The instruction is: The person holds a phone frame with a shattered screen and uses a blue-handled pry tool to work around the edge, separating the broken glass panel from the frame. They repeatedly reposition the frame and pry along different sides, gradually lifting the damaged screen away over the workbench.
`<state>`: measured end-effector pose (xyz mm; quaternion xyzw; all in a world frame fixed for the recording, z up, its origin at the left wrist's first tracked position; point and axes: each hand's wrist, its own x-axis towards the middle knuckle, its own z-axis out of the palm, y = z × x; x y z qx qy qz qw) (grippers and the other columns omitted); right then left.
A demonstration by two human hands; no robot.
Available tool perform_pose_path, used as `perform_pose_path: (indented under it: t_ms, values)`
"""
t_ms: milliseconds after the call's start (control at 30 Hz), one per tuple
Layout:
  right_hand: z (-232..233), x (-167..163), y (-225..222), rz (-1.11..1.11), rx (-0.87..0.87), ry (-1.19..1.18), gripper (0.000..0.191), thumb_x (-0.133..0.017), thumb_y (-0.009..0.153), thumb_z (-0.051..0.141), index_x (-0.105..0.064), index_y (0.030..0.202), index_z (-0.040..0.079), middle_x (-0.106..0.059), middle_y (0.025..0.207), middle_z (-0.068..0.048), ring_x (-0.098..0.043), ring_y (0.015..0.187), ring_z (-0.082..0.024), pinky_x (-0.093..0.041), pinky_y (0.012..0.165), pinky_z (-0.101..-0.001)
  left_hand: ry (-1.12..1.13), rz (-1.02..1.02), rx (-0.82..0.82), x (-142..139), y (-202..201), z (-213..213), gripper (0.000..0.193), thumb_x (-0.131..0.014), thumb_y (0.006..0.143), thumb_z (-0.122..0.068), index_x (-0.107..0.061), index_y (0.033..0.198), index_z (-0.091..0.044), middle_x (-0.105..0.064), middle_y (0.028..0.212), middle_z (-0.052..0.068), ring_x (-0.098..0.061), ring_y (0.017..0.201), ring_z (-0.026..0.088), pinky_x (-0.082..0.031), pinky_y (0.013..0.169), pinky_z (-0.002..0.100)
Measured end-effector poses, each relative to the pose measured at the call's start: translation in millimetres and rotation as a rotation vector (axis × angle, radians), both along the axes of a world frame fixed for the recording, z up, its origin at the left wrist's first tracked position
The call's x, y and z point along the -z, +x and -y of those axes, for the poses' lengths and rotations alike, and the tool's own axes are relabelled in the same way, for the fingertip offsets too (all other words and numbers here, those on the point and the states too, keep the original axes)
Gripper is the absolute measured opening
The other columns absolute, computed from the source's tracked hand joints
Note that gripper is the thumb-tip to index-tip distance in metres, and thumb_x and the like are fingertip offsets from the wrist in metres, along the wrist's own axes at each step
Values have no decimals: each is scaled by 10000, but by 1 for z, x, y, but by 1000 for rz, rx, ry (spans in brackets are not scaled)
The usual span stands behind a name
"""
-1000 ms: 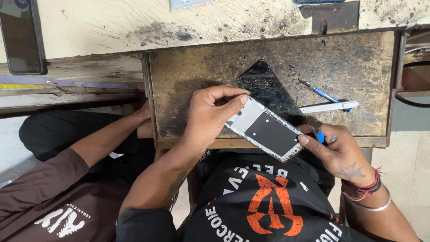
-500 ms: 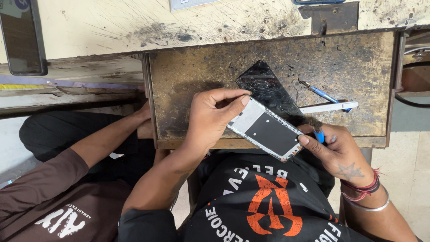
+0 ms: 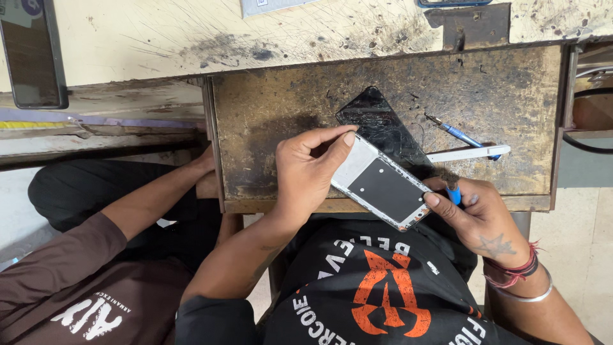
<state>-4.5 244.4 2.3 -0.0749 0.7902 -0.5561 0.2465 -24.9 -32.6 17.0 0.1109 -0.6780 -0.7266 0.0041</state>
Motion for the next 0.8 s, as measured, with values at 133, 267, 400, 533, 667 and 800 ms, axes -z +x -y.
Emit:
perform_pose_path:
  t_ms: [133,267,400,533,667,800]
  values:
    - [1,1,2,-43,-8,23,199,-665,958,154,-747,1057,2,-789,833,-51,-664,766,-74,-534,693,-251,-38,-18,-52,1,2,-4,167,-749,993,-109,-802,1117,-10,-624,755,-69,-473,679,-11,-373,577,174]
    - [-3,7,4,-54,19,45,198,-673,957,161,-752,1045,3,-783,801,-48,-655,725,-80,-526,663,-257,1,4,-20,3,3,-4,184,-733,995,-112,-785,1135,-4,-632,779,-77,-484,694,-13,-383,585,176]
    - [-13,18,6,10,19,-31,215,-658,996,150,-754,1081,-22,-715,785,-45,-586,715,-95,-478,646,-265,125,13,98,6,2,0,211,-707,1026,-112,-747,1195,8,-694,896,-23,-597,792,21,-490,683,195]
    - [-23,20,2,187,62,-133,240,-668,1035,139,-779,1133,-51,-612,735,-38,-477,648,-84,-390,566,-245,243,145,437,5,5,13,340,-633,1067,-188,-680,1341,7,-747,1134,67,-682,1031,101,-552,929,251]
    - [-25,8,-10,75,-56,-198,245,-601,1029,168,-733,1086,-30,-750,856,-12,-639,802,-45,-528,724,-203,509,264,645,3,8,19,448,-561,1073,-256,-602,1438,0,-725,1260,107,-689,1155,166,-532,1044,302]
    - [-16,-10,-16,-23,225,-32,319,-628,1021,276,-705,1124,-16,-676,827,-16,-613,692,-66,-514,620,-213,542,233,612,3,17,8,454,-535,1102,-231,-559,1486,10,-698,1323,120,-674,1184,163,-532,1064,307]
